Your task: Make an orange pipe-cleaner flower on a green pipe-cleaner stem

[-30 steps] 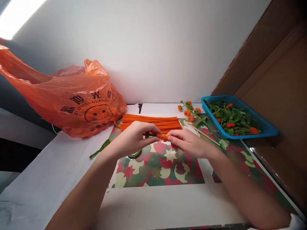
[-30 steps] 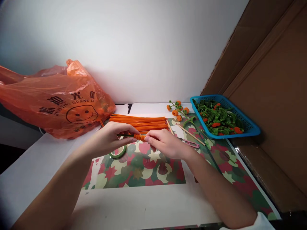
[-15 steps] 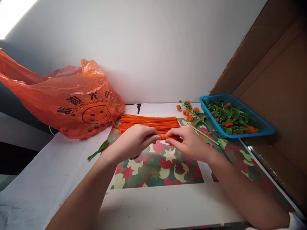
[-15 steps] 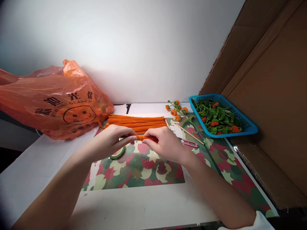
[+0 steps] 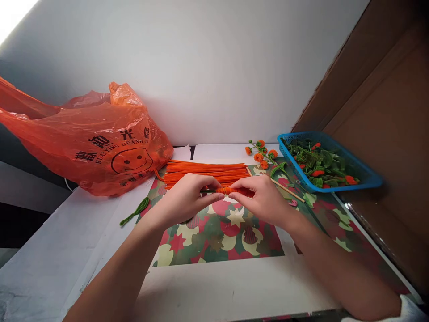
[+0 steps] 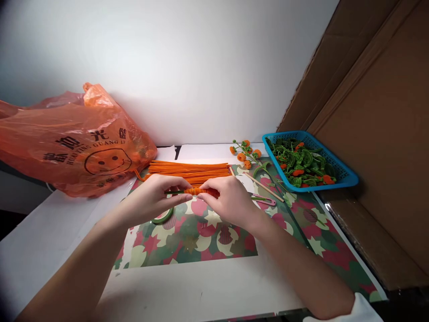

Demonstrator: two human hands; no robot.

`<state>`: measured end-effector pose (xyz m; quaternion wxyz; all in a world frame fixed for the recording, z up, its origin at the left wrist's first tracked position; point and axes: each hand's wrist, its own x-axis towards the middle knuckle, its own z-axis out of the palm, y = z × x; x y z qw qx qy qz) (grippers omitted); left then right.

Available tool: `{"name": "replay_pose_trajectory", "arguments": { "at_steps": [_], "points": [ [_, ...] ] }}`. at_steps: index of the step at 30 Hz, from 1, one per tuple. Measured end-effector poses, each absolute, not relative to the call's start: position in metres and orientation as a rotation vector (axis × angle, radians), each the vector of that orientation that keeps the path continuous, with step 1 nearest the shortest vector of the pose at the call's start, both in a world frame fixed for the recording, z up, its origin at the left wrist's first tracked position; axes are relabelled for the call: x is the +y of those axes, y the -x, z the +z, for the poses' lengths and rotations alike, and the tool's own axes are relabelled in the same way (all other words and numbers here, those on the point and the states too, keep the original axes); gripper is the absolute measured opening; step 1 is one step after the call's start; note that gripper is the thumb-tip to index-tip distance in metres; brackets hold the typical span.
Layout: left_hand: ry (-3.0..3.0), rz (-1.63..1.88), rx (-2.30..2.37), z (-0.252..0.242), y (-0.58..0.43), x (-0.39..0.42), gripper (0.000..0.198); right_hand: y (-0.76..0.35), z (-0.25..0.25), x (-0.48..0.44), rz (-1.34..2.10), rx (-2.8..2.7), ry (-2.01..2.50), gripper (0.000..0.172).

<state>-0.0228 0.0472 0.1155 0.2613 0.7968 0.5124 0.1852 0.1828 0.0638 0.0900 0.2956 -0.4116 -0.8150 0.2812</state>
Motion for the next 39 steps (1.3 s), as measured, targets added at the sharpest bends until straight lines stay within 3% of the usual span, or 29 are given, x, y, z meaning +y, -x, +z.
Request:
{"name": "replay_pose_trajectory", "arguments": {
  "at_steps": [4,8,11,18,24,29,32,39],
  "points": [
    [-2.292,0.624,1.339,0.113,0.020,0.048,0.024,-0.185,0.092,0.066,1.017,-2.152,1.103,0.027],
    [-2.411,0.673,1.323,0.111,0.019,0.047,0.022,-0.189,0.091,0.072,1.497,-2.051,1.002,0.046],
    [-2.484,0.645,1.331,0.110,0.019,0.048,0.024,-0.190,0.090,0.075,1.699,-2.007,0.958,0.047],
    [-2.497,0.521,1.302,0.112,0.018,0.048,0.033,-0.190,0.094,0.070,1.432,-2.128,1.050,0.033],
    [-2.384,0.471,1.301,0.114,0.019,0.046,0.035,-0.187,0.092,0.066,0.852,-2.357,0.939,0.025],
    [-2.274,0.446,1.300,0.114,0.020,0.047,0.036,-0.183,0.084,0.068,0.442,-2.460,0.813,0.029],
    [-2.284,0.492,1.363,0.114,0.023,0.049,0.032,-0.189,0.089,0.070,0.643,-2.404,0.934,0.026],
    [-2.378,0.592,1.479,0.118,0.035,0.053,0.025,-0.211,0.102,0.085,1.376,-2.262,1.070,0.044]
  ]
}}
